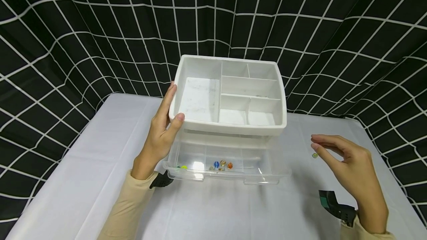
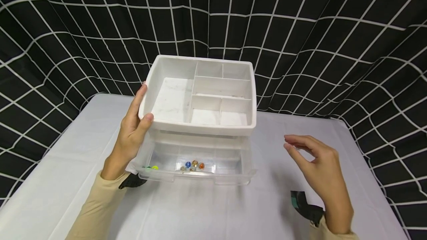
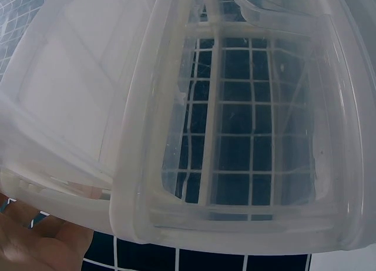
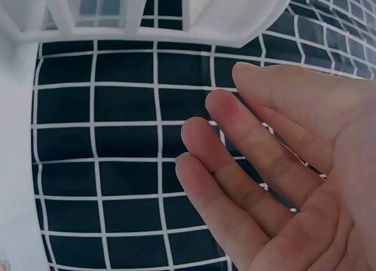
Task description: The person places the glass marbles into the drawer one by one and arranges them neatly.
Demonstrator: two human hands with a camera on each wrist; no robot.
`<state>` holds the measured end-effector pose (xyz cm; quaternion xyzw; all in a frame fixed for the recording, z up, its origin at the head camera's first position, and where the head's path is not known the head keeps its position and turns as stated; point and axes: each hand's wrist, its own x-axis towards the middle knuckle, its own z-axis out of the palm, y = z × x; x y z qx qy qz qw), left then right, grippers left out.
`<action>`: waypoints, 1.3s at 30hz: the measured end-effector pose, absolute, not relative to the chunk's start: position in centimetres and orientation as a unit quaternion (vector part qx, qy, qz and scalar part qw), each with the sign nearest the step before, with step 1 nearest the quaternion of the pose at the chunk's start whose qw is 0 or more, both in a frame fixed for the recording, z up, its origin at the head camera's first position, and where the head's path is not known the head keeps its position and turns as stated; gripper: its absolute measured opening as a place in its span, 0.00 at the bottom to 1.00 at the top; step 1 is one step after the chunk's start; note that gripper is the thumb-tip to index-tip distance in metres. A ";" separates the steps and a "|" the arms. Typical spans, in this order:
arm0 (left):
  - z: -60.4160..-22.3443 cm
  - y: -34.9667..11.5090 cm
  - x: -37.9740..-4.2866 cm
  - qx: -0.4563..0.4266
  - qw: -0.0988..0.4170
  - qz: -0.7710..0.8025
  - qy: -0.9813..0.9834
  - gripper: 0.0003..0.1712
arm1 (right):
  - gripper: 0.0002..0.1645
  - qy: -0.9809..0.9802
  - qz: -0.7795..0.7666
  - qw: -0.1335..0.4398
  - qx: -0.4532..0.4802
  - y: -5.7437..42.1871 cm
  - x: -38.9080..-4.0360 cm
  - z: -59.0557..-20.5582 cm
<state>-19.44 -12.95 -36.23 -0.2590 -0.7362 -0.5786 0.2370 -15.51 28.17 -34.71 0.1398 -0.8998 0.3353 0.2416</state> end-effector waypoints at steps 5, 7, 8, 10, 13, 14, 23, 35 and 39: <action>-36.2 -12.9 -19.4 -0.259 0.236 -0.581 -0.735 0.39 | 0.14 -0.904 0.338 0.228 0.129 28.4 -15.8 -35.1; -36.2 -13.0 -19.4 -0.259 0.235 -0.582 -0.734 0.39 | 0.16 -0.905 0.340 0.222 0.128 28.5 -15.9 -35.3; -36.2 -13.0 -19.4 -0.259 0.236 -0.581 -0.734 0.39 | 0.16 -0.905 0.340 0.220 0.128 28.6 -16.0 -35.4; -36.2 -13.0 -19.4 -0.260 0.237 -0.581 -0.734 0.39 | 0.17 -0.906 0.341 0.217 0.127 28.7 -16.1 -35.6; -36.3 -13.0 -19.5 -0.261 0.239 -0.579 -0.734 0.39 | 0.17 -0.906 0.341 0.215 0.127 28.9 -16.4 -35.9; -36.3 -13.0 -19.5 -0.262 0.239 -0.578 -0.735 0.39 | 0.17 -0.906 0.341 0.215 0.127 29.0 -16.4 -36.0; -36.2 -13.0 -19.5 -0.257 0.234 -0.580 -0.737 0.38 | 0.16 -0.912 0.344 0.199 0.105 29.6 -17.1 -37.2; -36.3 -13.0 -19.5 -0.258 0.236 -0.579 -0.737 0.38 | 0.16 -0.919 0.344 0.167 0.094 30.9 -18.2 -39.1; -36.3 -13.0 -19.5 -0.258 0.236 -0.580 -0.736 0.38 | 0.16 -0.924 0.336 0.161 0.088 31.3 -18.5 -39.6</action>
